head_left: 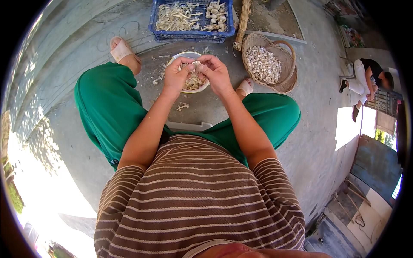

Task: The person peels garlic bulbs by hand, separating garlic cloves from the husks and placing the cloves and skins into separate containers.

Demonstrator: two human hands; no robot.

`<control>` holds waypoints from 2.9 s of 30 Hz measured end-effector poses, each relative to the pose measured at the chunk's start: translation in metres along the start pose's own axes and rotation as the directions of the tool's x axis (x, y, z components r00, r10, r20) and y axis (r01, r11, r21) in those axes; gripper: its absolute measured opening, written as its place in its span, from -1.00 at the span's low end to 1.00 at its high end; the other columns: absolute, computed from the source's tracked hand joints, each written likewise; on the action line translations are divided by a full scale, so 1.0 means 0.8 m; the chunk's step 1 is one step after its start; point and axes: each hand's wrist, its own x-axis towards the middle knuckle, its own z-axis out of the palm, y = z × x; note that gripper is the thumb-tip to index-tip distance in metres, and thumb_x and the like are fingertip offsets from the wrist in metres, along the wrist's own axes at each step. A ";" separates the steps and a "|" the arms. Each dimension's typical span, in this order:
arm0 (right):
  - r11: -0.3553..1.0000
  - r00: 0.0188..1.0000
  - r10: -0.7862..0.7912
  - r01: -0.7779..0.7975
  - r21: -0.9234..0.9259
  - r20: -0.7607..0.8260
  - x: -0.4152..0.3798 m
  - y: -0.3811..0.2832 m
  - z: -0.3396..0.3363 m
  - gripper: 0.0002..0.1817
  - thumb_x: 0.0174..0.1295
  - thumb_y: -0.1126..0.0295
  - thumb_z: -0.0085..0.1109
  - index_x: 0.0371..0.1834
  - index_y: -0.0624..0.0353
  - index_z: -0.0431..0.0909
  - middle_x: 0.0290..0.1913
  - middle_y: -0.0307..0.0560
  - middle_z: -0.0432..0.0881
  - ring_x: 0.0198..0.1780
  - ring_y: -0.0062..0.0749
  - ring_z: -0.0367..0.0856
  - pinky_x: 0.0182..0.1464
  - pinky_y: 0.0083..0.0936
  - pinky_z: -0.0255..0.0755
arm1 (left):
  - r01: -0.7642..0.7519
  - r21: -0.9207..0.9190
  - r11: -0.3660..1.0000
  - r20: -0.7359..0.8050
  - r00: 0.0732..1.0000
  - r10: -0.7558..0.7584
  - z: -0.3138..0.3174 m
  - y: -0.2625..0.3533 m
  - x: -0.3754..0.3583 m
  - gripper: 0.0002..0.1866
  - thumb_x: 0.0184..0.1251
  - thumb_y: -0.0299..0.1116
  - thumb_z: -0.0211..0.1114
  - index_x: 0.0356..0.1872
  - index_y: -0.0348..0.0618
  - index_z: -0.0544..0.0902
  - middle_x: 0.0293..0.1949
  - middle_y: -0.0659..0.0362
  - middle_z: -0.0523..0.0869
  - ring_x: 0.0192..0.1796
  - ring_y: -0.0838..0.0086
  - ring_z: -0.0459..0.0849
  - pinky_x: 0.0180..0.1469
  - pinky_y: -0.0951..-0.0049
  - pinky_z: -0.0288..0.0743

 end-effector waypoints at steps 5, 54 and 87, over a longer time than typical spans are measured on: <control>0.977 0.992 -0.099 0.112 -0.182 0.082 0.005 -0.001 -0.007 -0.80 0.09 0.55 0.27 -0.24 0.18 0.48 -0.36 -0.30 0.52 -0.46 -0.68 0.42 -0.41 -0.69 0.37 | -0.209 0.267 0.941 0.040 0.978 0.205 0.000 0.005 -0.001 -0.90 0.21 -0.54 0.24 -0.26 -0.19 0.61 -0.31 0.29 0.65 -0.32 0.70 0.54 -0.33 0.67 0.45; 0.968 0.999 -0.040 0.044 -0.248 0.019 -0.008 -0.011 0.006 -0.93 0.26 0.43 0.08 -0.28 0.17 0.45 -0.55 -0.38 0.38 -0.55 -0.77 0.24 -0.54 -0.76 0.15 | 0.361 -0.407 0.839 0.150 0.933 -0.329 0.012 0.024 -0.003 -0.79 0.44 -0.21 0.05 -0.35 -0.10 0.45 -0.53 0.31 0.41 -0.63 0.70 0.24 -0.62 0.69 0.11; 0.754 0.919 0.330 -0.119 0.646 -0.216 0.006 0.062 0.019 -0.50 0.44 -0.03 -0.37 -0.06 0.17 0.44 -0.18 -0.12 0.53 -0.19 -0.37 0.51 -0.18 -0.42 0.45 | -0.072 -0.045 0.996 0.166 0.983 0.078 0.044 0.010 -0.006 -0.14 0.35 0.33 -0.36 0.30 -0.32 0.25 0.19 0.01 0.43 0.16 0.37 0.42 0.23 0.43 0.25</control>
